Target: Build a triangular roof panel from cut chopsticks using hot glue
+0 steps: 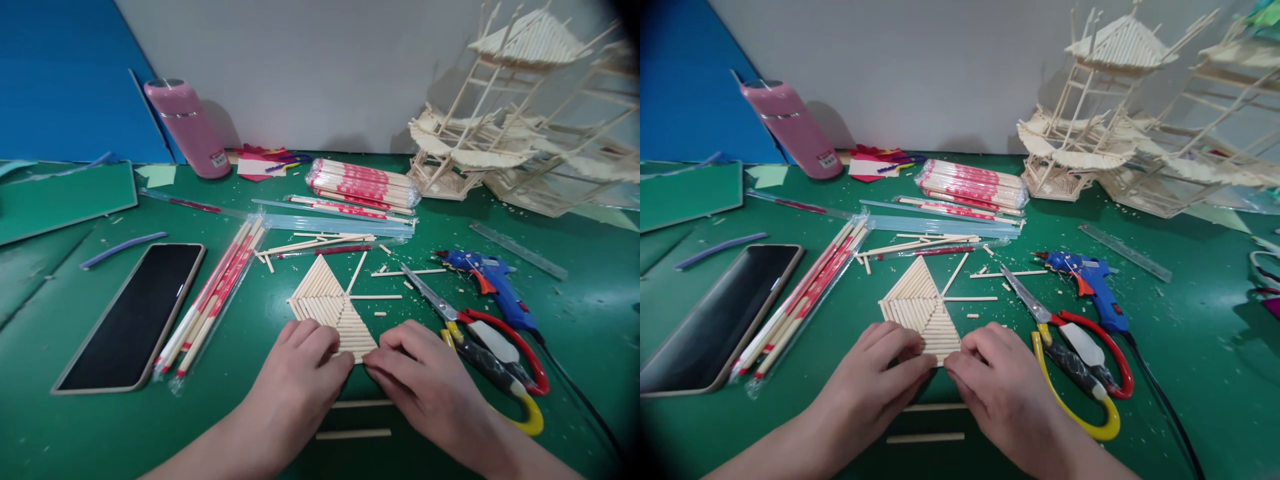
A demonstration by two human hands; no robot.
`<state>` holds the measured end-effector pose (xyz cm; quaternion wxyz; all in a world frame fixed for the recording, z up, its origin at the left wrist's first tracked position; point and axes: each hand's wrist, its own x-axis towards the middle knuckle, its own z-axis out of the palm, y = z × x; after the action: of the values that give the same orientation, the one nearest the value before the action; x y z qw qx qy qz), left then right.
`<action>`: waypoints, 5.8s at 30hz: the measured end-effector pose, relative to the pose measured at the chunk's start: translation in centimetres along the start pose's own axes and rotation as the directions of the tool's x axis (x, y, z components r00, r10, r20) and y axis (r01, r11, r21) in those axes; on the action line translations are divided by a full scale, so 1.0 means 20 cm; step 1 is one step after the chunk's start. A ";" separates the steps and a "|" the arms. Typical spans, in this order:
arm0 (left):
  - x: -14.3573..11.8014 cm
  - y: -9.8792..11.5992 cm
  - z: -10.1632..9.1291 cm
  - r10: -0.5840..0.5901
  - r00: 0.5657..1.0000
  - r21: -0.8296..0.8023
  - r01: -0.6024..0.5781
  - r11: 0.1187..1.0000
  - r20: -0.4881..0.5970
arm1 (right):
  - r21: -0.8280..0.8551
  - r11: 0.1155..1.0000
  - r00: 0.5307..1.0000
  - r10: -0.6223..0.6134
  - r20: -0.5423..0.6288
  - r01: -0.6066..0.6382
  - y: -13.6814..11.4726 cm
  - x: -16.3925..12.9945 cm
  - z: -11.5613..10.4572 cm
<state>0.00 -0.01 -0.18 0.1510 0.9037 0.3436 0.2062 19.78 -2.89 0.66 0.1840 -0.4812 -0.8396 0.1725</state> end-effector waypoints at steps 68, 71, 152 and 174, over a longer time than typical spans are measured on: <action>-0.02 0.06 0.01 0.073 0.997 0.114 -0.072 0.991 -0.009 | -0.010 0.819 0.729 0.504 -0.464 -0.573 0.27 -0.39 -0.21; -0.02 0.06 0.01 0.064 0.998 0.073 -0.064 0.995 -0.007 | -0.100 0.894 0.807 0.340 -0.483 -0.436 0.23 -0.30 -0.21; 0.41 0.23 0.10 0.104 0.975 0.333 -0.166 0.928 0.195 | -0.572 0.810 0.967 0.025 0.252 0.128 0.17 0.04 -0.19; 0.35 0.08 -0.14 0.016 1.000 0.077 -0.014 0.997 -0.019 | -0.172 0.836 0.853 0.500 -0.152 -0.521 0.26 -0.37 -0.34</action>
<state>4.24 3.92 4.88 0.1110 0.9093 0.3460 0.2028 30.37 -6.08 3.13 0.1222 -0.7122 -0.6836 0.1025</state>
